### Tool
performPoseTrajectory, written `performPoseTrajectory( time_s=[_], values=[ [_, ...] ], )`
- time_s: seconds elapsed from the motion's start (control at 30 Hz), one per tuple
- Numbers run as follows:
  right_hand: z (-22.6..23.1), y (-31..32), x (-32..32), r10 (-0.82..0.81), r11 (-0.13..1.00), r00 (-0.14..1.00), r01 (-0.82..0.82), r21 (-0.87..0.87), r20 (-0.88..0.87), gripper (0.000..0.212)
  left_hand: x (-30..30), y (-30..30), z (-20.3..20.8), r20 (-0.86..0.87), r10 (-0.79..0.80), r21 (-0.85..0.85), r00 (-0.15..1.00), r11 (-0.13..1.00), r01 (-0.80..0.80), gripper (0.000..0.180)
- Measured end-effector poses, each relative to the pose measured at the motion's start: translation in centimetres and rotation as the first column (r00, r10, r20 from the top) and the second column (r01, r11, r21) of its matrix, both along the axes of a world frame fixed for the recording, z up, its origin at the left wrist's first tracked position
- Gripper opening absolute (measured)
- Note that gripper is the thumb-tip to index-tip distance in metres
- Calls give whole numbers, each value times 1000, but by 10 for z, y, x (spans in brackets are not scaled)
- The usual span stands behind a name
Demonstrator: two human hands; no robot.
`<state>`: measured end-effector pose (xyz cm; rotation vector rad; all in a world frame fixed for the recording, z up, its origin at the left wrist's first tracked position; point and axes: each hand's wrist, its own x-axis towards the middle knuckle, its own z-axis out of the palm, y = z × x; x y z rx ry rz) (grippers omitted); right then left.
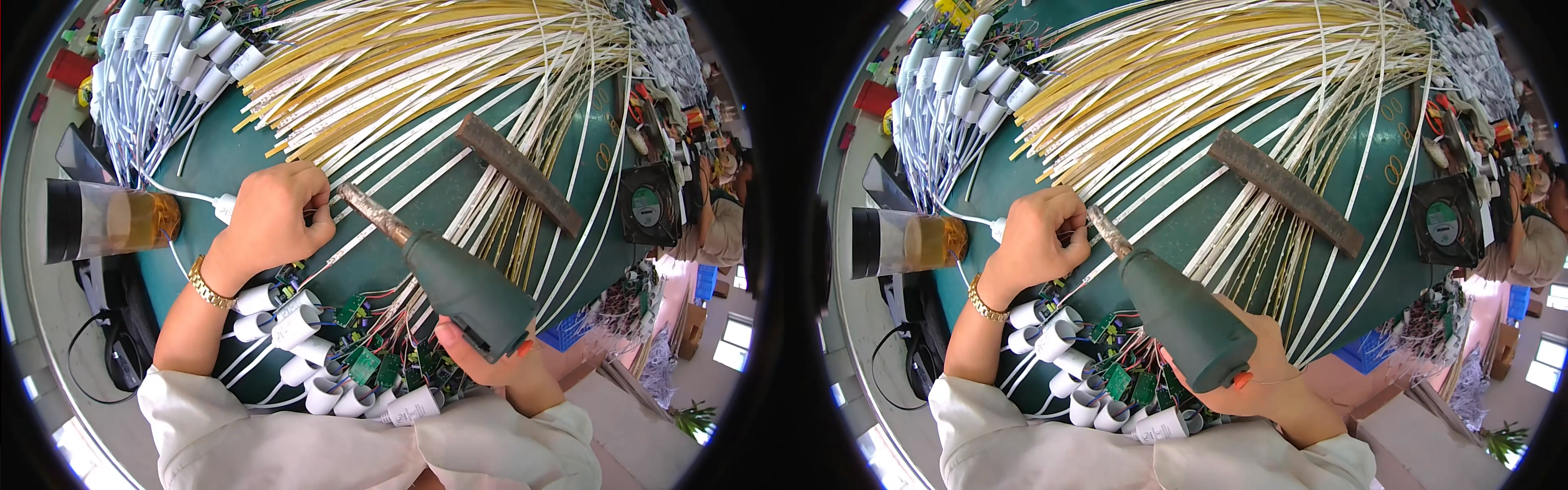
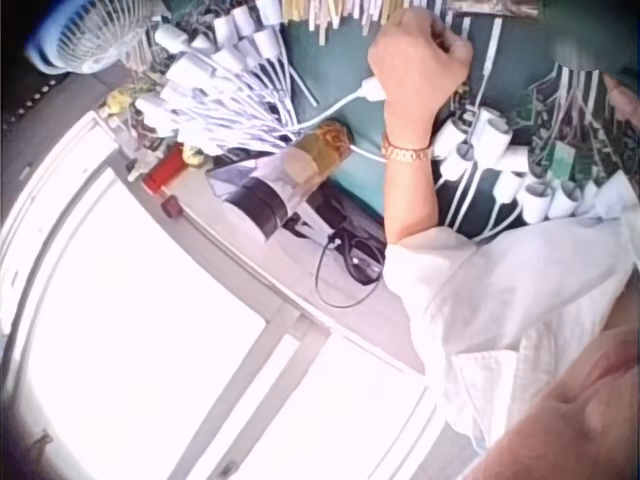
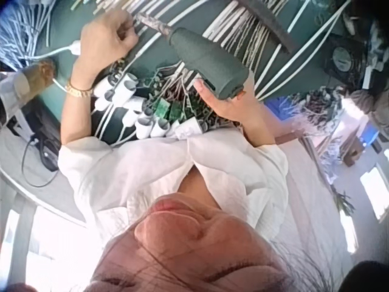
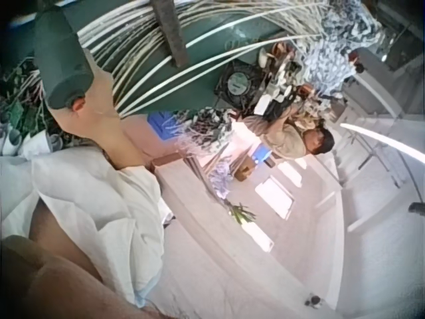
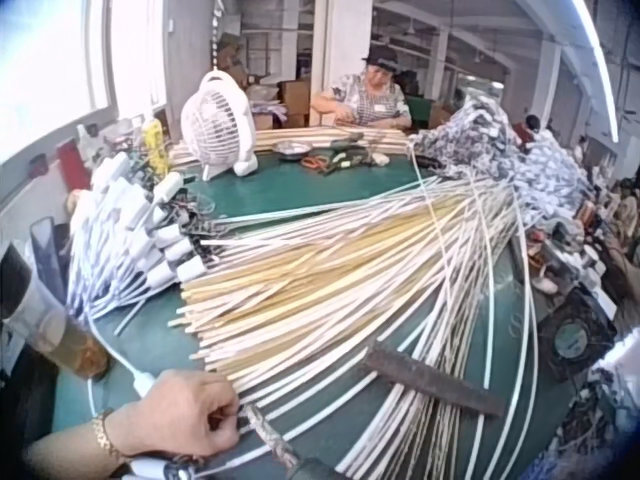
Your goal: The person solders wires from power supply units onto LED light strips using a soldering gun.
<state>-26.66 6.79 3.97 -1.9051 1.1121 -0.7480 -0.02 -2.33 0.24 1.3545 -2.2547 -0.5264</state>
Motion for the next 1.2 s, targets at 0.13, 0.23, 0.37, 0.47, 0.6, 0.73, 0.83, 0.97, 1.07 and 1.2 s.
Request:
performPoseTrajectory(
  time_s=[0.13,0.23,0.37,0.47,0.6,0.73,0.83,0.97,1.07,1.2],
  values=[
    [4,1,4,-23,988,1000,23,153,-5,26,1,0,-1,5,3,-7,1000,1000,-3,10],
    [2,2,5,-41,998,998,39,53,48,28,0,0,0,-17,5,0,1000,1000,-5,9],
    [1,0,4,43,987,990,-63,-148,-133,29,0,0,1,-28,10,12,1000,1000,-9,9],
    [4,1,7,-23,993,998,29,115,-53,31,-1,1,0,-13,28,22,1000,999,-27,9],
    [4,0,6,-8,996,999,12,93,-43,35,-2,1,0,-37,42,38,998,998,-41,9],
    [7,-1,7,57,995,985,-42,91,-165,33,0,1,-1,-48,52,57,998,997,-49,9],
    [7,-1,11,-22,994,995,32,100,-95,28,0,1,-2,-41,47,51,998,998,-45,9],
    [-6,12,3,-150,959,988,137,248,33,21,1,0,-4,-46,12,3,999,1000,-12,11],
    [-14,17,-6,-95,986,993,84,145,72,34,0,0,-1,-47,32,39,998,999,-30,9],
    [-19,19,-9,-116,987,989,104,122,90,35,0,1,0,-32,46,68,998,997,-44,9]
  ],
)
